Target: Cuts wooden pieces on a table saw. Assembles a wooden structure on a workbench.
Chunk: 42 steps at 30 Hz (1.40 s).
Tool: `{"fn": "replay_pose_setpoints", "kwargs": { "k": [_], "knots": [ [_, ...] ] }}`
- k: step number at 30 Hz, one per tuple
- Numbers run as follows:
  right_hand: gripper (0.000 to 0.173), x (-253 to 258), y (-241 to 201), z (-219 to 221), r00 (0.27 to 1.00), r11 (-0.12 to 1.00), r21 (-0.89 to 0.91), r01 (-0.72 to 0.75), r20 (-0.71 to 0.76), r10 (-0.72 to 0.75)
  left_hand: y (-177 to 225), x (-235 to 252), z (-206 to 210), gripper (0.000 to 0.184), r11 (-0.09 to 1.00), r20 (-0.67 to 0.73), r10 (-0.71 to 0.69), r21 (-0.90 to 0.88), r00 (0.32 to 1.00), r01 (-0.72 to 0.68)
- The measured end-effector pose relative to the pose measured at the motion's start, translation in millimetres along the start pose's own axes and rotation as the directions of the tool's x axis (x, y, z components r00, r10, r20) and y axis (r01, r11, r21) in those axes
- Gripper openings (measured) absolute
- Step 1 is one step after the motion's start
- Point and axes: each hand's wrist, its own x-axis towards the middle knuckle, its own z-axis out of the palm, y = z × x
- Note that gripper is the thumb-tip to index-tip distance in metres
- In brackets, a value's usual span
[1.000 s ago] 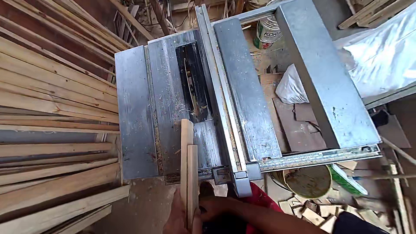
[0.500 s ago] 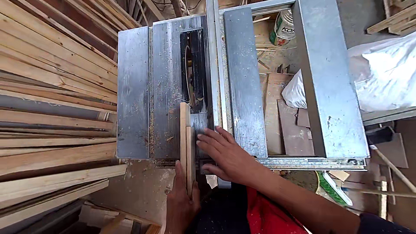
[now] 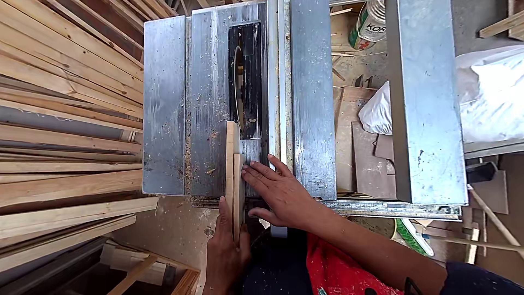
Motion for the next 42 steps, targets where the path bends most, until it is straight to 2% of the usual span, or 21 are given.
{"fn": "replay_pose_setpoints", "kwargs": {
  "k": [19, 26, 33, 42],
  "knots": [
    [0.080, -0.7, 3.4, 0.3, 1.000, 1.000, 0.004, 0.002, -0.011, -0.002, 3.4, 5.7, -4.9, 0.072, 0.998, 0.013, 0.061, -0.010, 0.998, -0.061],
    [0.081, -1.0, 2.7, 1.5, 1.000, 1.000, 0.013, -0.003, -0.015, 0.004, 4.1, 4.0, 1.0, 0.073, 0.999, -0.014, 0.036, -0.009, 0.999, -0.036],
    [0.073, -0.6, 1.0, 4.6, 0.998, 0.996, 0.085, -0.034, 0.061, 0.029, -3.8, -3.4, 2.8, 0.074, 0.999, -0.015, 0.033, -0.019, 0.999, -0.033],
    [0.079, -0.3, 3.7, 1.5, 1.000, 0.999, 0.029, -0.018, 0.024, 0.017, 5.3, 4.8, 3.6, 0.073, 1.000, -0.022, 0.029, -0.002, 0.999, -0.029]
  ]
}}
